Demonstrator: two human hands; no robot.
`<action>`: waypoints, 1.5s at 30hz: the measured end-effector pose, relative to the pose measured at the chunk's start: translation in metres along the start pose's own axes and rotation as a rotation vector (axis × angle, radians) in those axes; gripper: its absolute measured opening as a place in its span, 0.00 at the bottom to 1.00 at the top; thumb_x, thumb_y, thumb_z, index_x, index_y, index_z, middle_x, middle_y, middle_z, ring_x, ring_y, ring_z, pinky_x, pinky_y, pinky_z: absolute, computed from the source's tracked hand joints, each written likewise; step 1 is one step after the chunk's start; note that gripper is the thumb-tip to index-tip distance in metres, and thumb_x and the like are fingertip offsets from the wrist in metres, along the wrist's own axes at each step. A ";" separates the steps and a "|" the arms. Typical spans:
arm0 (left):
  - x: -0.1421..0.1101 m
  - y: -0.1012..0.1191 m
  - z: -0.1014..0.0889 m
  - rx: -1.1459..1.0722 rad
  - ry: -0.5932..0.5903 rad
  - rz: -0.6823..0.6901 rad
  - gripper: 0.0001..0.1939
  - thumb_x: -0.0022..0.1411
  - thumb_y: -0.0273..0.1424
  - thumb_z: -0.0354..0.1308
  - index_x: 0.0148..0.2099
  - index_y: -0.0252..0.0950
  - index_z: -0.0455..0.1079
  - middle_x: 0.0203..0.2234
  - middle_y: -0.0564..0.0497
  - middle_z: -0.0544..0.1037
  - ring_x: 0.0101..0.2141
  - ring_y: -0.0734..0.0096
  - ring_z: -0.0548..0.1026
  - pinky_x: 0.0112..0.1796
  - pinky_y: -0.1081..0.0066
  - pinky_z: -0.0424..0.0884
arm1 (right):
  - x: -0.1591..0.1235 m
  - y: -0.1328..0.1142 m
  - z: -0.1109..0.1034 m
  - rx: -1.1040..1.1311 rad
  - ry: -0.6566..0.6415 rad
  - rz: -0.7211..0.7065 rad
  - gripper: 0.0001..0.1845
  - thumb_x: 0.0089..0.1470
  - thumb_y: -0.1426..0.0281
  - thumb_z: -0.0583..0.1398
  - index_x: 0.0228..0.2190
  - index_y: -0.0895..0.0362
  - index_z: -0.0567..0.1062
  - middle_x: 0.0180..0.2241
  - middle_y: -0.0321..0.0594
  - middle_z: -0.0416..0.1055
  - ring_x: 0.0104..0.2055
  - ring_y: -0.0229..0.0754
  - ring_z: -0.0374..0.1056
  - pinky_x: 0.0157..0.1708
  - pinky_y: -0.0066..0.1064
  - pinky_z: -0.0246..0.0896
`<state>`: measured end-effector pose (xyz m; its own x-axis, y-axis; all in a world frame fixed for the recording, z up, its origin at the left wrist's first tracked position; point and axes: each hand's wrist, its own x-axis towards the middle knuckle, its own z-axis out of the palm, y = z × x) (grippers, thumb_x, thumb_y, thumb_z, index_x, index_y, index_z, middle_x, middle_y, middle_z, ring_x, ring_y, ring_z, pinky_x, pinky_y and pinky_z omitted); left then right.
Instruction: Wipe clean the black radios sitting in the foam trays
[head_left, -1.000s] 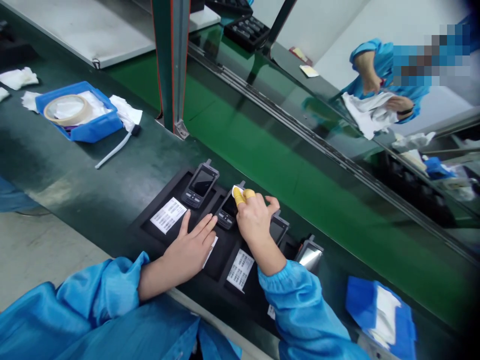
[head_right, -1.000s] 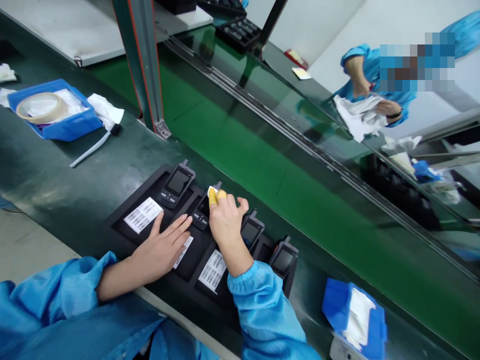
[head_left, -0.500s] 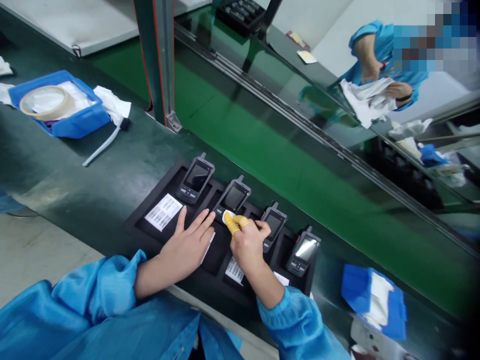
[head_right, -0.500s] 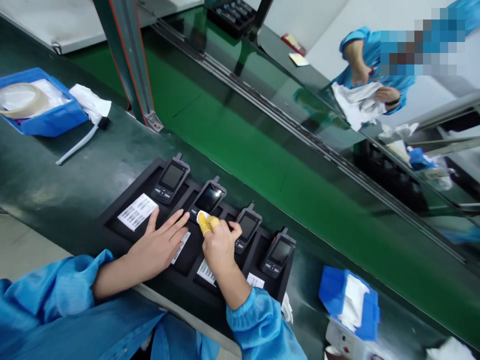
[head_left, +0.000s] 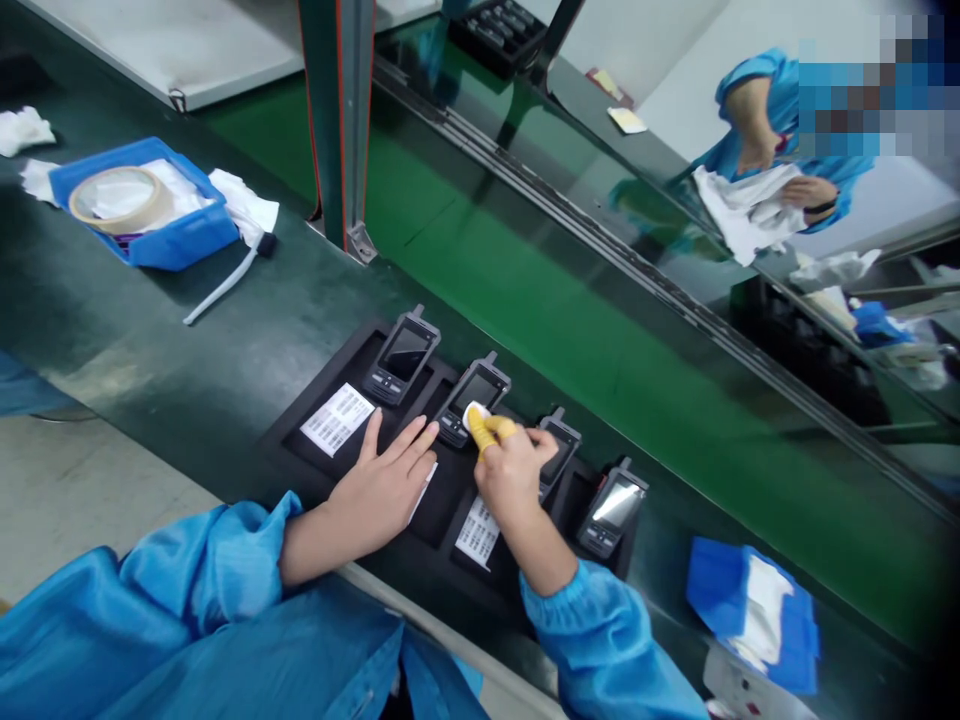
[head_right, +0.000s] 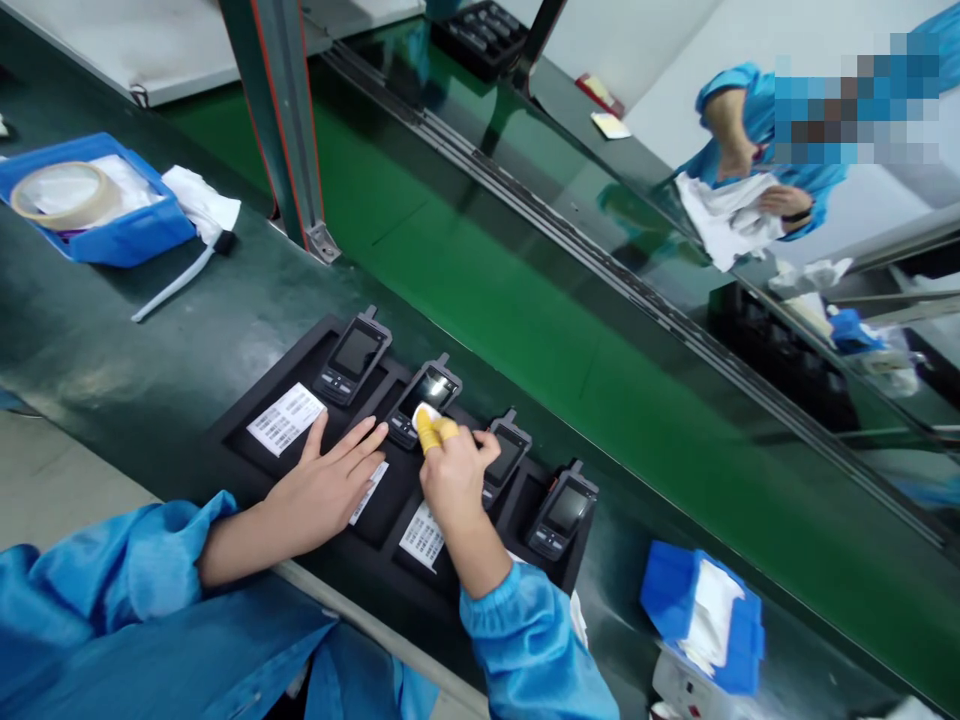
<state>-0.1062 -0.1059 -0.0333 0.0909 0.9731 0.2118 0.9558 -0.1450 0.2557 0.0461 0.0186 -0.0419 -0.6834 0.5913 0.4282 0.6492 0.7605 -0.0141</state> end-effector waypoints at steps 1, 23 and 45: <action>0.000 0.000 0.001 -0.004 0.001 -0.002 0.15 0.66 0.29 0.48 0.53 0.34 0.69 0.60 0.42 0.65 0.62 0.54 0.57 0.61 0.39 0.34 | -0.009 -0.009 -0.002 0.002 -0.018 -0.027 0.18 0.42 0.83 0.54 0.29 0.53 0.78 0.35 0.37 0.71 0.37 0.40 0.59 0.44 0.41 0.42; -0.031 -0.056 -0.032 -0.079 0.254 -0.326 0.14 0.65 0.24 0.46 0.45 0.36 0.72 0.51 0.45 0.75 0.57 0.52 0.66 0.59 0.38 0.44 | 0.006 -0.047 -0.012 -0.010 -0.059 -0.238 0.17 0.46 0.84 0.55 0.27 0.52 0.76 0.31 0.34 0.71 0.35 0.38 0.58 0.44 0.38 0.42; -0.028 -0.057 -0.018 -0.051 0.056 -0.248 0.19 0.63 0.22 0.47 0.54 0.36 0.68 0.59 0.47 0.66 0.62 0.53 0.57 0.61 0.41 0.34 | 0.108 -0.048 0.024 -0.124 -0.021 -0.251 0.15 0.53 0.82 0.53 0.30 0.55 0.78 0.35 0.40 0.73 0.36 0.41 0.59 0.44 0.42 0.39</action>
<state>-0.1688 -0.1281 -0.0366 -0.1614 0.9688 0.1878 0.9316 0.0868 0.3530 -0.0670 0.0528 -0.0165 -0.8340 0.3946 0.3856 0.4933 0.8463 0.2010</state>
